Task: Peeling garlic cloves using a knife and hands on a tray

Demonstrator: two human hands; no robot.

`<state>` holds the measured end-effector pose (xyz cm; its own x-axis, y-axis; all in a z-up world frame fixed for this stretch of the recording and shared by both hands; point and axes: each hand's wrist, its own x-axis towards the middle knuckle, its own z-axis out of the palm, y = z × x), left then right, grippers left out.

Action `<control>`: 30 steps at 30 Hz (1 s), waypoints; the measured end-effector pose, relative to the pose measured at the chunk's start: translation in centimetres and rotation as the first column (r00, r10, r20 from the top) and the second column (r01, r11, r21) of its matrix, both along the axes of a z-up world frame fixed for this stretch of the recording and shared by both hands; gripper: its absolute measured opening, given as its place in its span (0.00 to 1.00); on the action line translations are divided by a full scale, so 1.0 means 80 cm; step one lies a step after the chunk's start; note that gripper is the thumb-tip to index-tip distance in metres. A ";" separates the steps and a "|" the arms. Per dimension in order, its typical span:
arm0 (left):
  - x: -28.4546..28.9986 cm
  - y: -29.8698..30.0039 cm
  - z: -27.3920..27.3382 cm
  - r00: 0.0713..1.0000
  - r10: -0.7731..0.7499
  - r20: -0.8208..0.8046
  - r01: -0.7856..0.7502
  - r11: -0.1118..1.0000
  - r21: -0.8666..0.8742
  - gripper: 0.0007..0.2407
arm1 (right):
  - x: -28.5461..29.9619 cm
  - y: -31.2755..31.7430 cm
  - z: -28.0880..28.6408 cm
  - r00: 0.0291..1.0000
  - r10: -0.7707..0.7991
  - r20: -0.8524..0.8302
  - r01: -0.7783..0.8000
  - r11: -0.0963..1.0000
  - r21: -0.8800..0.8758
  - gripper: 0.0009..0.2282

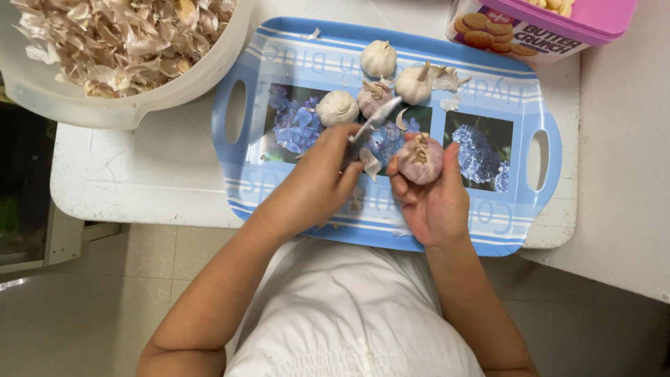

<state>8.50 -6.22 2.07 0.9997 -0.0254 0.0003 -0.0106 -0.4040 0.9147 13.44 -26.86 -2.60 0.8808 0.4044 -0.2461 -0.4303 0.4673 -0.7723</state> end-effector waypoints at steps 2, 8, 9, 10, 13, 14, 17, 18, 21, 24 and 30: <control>-0.009 -0.012 -0.007 1.000 -0.028 -0.014 0.029 0.995 0.092 0.19 | -0.002 0.003 0.010 1.000 -0.005 0.016 0.005 1.000 -0.022 0.31; -0.021 -0.025 0.017 0.984 -0.024 0.179 -0.006 0.986 0.169 0.19 | -0.003 0.006 0.000 0.995 0.017 0.095 0.000 0.985 -0.172 0.32; -0.022 -0.025 0.018 0.943 0.046 0.330 -0.067 0.996 0.053 0.21 | -0.003 0.007 -0.006 0.995 0.027 0.101 -0.006 0.980 -0.200 0.33; -0.019 -0.029 0.012 0.943 0.050 0.330 -0.072 0.996 0.054 0.21 | -0.004 0.006 -0.016 0.994 0.032 0.101 -0.011 0.980 -0.199 0.33; -0.010 -0.035 0.001 0.911 0.099 0.401 -0.060 0.992 -0.108 0.15 | -0.002 0.007 -0.027 0.992 0.084 0.096 -0.064 0.978 -0.200 0.33; -0.007 -0.034 0.001 0.899 0.103 0.426 -0.069 0.993 -0.095 0.12 | 0.001 0.010 -0.020 0.988 0.107 0.108 -0.083 0.974 -0.209 0.34; 0.000 -0.032 0.005 0.870 0.080 0.486 -0.085 0.996 -0.012 0.10 | 0.006 0.020 -0.012 0.980 0.134 0.150 -0.098 0.968 -0.230 0.33; 0.004 -0.030 0.007 0.851 0.052 0.523 -0.098 0.993 0.061 0.11 | 0.011 0.025 -0.011 0.973 0.141 0.185 -0.095 0.967 -0.238 0.32; 0.003 -0.027 0.017 0.821 -0.038 0.569 -0.061 0.986 0.154 0.13 | 0.014 0.015 -0.020 0.938 0.224 0.265 -0.130 0.935 -0.331 0.33; -0.002 -0.020 0.028 0.833 -0.095 0.545 0.035 0.992 0.120 0.14 | 0.020 0.002 -0.057 0.961 0.269 0.060 -0.262 0.959 -0.106 0.32; 0.004 0.001 0.011 0.968 -0.147 0.204 0.243 0.758 -0.606 0.13 | 0.005 0.007 0.004 0.906 0.404 -0.126 -0.401 0.915 0.050 0.30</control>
<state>8.83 -6.11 2.97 0.9614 -0.1657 0.2196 -0.1683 0.2772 0.9460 13.80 -26.33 -2.31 0.6029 0.7244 -0.3344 -0.6815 0.2497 -0.6879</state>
